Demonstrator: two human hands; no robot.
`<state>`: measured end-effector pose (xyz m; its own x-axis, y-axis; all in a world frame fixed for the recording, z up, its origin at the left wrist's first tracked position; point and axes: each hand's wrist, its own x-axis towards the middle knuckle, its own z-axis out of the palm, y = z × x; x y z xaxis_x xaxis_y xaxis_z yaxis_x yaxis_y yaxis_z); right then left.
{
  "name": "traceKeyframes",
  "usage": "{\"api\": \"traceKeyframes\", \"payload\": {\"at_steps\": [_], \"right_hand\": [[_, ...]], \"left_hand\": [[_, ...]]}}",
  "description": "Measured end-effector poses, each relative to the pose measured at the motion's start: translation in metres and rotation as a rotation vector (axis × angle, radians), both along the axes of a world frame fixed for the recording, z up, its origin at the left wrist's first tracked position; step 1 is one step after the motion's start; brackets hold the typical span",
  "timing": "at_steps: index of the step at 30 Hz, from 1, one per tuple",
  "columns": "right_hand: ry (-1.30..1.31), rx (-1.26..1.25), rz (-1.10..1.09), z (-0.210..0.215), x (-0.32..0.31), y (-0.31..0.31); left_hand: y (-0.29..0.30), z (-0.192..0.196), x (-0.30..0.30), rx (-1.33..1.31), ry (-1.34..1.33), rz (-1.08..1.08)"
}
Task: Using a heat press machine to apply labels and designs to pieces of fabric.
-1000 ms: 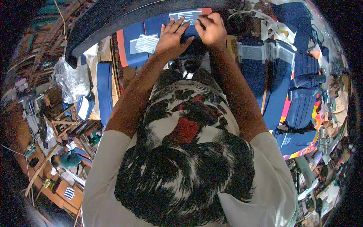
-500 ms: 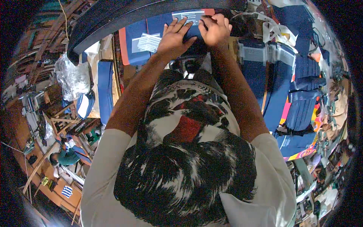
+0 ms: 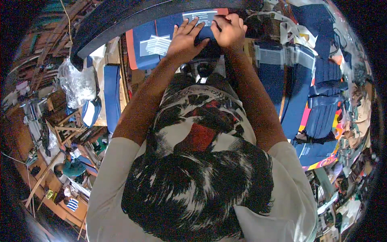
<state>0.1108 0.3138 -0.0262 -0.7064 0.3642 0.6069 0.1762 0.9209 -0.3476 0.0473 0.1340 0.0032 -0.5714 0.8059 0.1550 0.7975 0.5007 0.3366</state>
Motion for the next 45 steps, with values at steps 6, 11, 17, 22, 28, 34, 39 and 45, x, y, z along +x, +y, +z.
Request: {"api": "traceKeyframes", "payload": {"at_steps": [6,11,17,22,28,34,39,45], "right_hand": [[0.011,0.008,-0.001,0.002,0.000,0.000],[0.038,0.000,0.005,-0.001,-0.002,0.000],[0.089,-0.021,0.037,-0.009,-0.004,0.002],[0.055,-0.038,0.038,-0.008,-0.003,0.002],[0.018,-0.025,0.021,-0.004,-0.002,0.001],[0.015,-0.024,0.033,-0.002,-0.001,0.002],[0.046,-0.044,0.044,-0.004,-0.002,0.002],[0.068,-0.073,0.034,-0.002,-0.004,0.004]], "left_hand": [[-0.001,-0.002,0.000,-0.006,-0.004,0.011],[-0.001,0.000,-0.001,0.009,-0.019,0.001],[-0.001,0.001,0.001,-0.009,0.001,0.010],[-0.001,0.001,0.001,-0.007,0.003,0.008],[-0.001,-0.002,0.002,-0.012,0.008,0.018],[0.000,0.000,0.001,-0.021,0.009,0.018],[-0.001,-0.002,-0.002,0.005,0.037,-0.001],[0.019,0.009,-0.013,0.069,0.061,0.194]]}}
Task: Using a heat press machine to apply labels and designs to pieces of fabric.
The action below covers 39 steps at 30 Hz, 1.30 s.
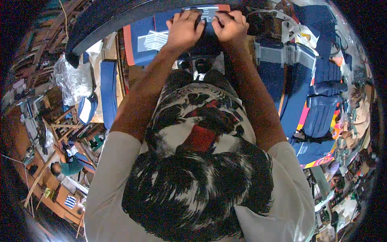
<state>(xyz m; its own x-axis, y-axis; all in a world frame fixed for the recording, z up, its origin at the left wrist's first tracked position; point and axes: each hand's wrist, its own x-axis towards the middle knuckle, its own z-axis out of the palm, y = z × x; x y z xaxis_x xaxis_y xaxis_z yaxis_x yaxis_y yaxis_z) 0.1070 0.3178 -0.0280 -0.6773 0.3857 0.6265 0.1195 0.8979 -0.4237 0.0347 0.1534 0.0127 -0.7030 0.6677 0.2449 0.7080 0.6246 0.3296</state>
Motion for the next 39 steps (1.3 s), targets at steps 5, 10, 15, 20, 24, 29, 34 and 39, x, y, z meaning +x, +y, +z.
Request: {"api": "traceKeyframes", "payload": {"at_steps": [5,10,15,20,24,29,34,39], "right_hand": [[0.121,-0.113,0.063,0.021,0.003,0.002],[-0.166,-0.258,0.245,0.055,0.017,-0.022],[-0.515,0.028,0.271,0.065,0.001,-0.088],[-0.688,0.141,0.270,0.081,-0.011,-0.119],[-0.655,0.112,0.255,0.083,-0.013,-0.125],[-0.663,0.101,0.270,0.074,-0.014,-0.126],[-0.658,-0.096,0.353,0.059,-0.018,-0.128],[-0.413,-0.581,0.372,0.059,-0.022,-0.106]], "left_hand": [[0.012,-0.004,-0.020,-0.043,-0.031,0.042],[-0.043,0.021,-0.033,0.286,-0.148,-0.080],[-0.145,0.046,-0.039,0.202,-0.210,0.054],[-0.183,0.043,-0.028,0.102,-0.164,-0.048],[-0.192,0.024,-0.023,0.059,-0.085,-0.064],[-0.193,0.022,-0.018,-0.008,-0.056,-0.017],[-0.199,0.019,-0.020,-0.106,0.045,-0.004],[-0.213,0.022,-0.026,-0.165,0.093,-0.030]]}}
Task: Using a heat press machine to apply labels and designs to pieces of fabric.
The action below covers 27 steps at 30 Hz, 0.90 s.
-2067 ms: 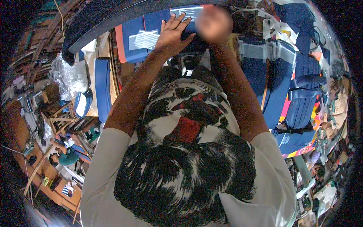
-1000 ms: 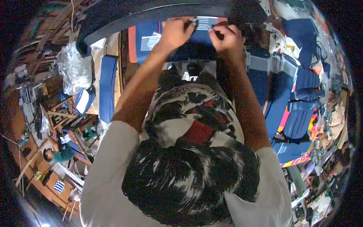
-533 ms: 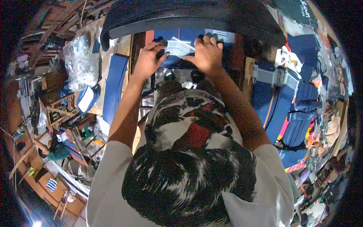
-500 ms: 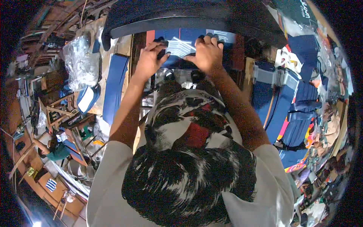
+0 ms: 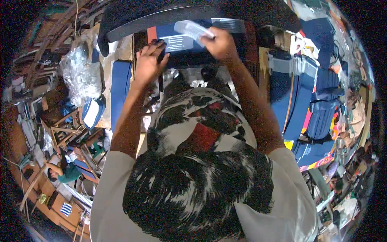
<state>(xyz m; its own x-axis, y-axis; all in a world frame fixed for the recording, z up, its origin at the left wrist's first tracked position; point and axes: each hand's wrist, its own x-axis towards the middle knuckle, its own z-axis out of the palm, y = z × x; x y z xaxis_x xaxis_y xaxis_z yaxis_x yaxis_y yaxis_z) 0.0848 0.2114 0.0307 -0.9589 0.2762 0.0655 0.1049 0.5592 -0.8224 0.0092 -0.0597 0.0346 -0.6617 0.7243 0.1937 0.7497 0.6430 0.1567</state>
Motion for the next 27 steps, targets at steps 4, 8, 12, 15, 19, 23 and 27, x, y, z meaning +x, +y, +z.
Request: {"api": "traceKeyframes", "payload": {"at_steps": [4,8,12,15,19,23,27], "right_hand": [[0.008,-0.160,-0.113,-0.009,-0.014,0.023],[-0.065,-0.726,-0.208,-0.001,-0.021,0.017],[-0.005,-0.880,-0.099,-0.007,-0.023,0.023],[-0.021,-0.610,-0.085,-0.011,-0.022,0.023],[-0.091,-0.407,-0.162,-0.013,-0.029,0.019],[-0.017,-0.246,-0.086,-0.021,-0.035,0.014],[-0.072,-0.356,-0.016,-0.022,-0.034,0.015]], "left_hand": [[-0.007,0.002,-0.009,0.051,0.000,-0.059],[0.003,0.007,-0.008,0.074,-0.033,-0.007],[0.030,0.008,-0.005,0.173,-0.045,-0.066],[0.042,0.006,-0.004,0.206,-0.023,-0.119],[0.052,0.001,-0.005,0.175,-0.083,-0.053],[0.060,-0.004,-0.010,0.167,-0.097,-0.013],[0.067,-0.006,-0.008,0.165,-0.049,-0.020]]}}
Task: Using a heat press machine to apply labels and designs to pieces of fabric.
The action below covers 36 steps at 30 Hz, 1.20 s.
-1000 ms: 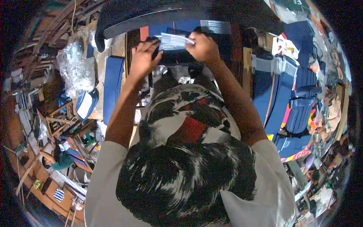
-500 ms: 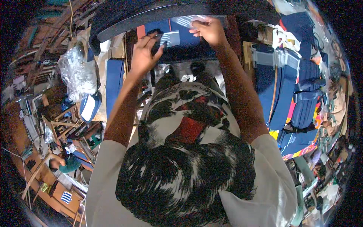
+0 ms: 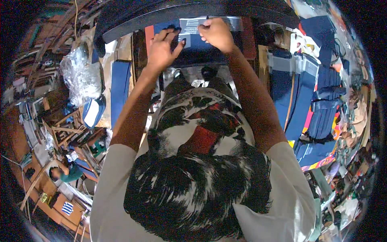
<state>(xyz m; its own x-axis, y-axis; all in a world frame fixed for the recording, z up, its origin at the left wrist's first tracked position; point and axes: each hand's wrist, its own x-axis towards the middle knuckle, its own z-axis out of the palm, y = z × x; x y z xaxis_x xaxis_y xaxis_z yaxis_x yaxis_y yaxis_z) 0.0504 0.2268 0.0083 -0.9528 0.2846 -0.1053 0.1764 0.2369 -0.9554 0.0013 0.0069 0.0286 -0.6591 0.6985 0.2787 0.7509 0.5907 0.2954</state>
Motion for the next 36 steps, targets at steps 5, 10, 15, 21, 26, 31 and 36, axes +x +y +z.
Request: {"api": "traceKeyframes", "payload": {"at_steps": [5,10,15,21,26,31,36], "right_hand": [[-0.156,-0.034,0.042,0.021,0.002,0.005],[-0.045,-0.048,-0.043,0.011,0.001,0.013],[0.037,-0.081,-0.094,0.011,0.005,0.012],[-0.008,0.233,-0.149,-0.003,0.004,0.012],[0.094,0.590,-0.204,-0.017,0.006,0.018],[-0.019,0.671,-0.260,0.006,0.023,0.007],[0.075,0.809,-0.206,0.016,0.033,0.002]], "left_hand": [[0.012,-0.010,0.000,0.005,0.041,-0.090],[0.026,-0.017,0.008,-0.159,0.016,-0.103],[0.027,-0.014,0.011,-0.186,-0.003,-0.064],[0.036,-0.014,0.013,-0.125,-0.027,-0.080],[0.043,-0.015,0.014,-0.168,-0.060,-0.089],[0.043,-0.016,0.016,-0.164,-0.062,-0.070],[0.044,-0.014,0.017,-0.171,-0.079,-0.065]]}}
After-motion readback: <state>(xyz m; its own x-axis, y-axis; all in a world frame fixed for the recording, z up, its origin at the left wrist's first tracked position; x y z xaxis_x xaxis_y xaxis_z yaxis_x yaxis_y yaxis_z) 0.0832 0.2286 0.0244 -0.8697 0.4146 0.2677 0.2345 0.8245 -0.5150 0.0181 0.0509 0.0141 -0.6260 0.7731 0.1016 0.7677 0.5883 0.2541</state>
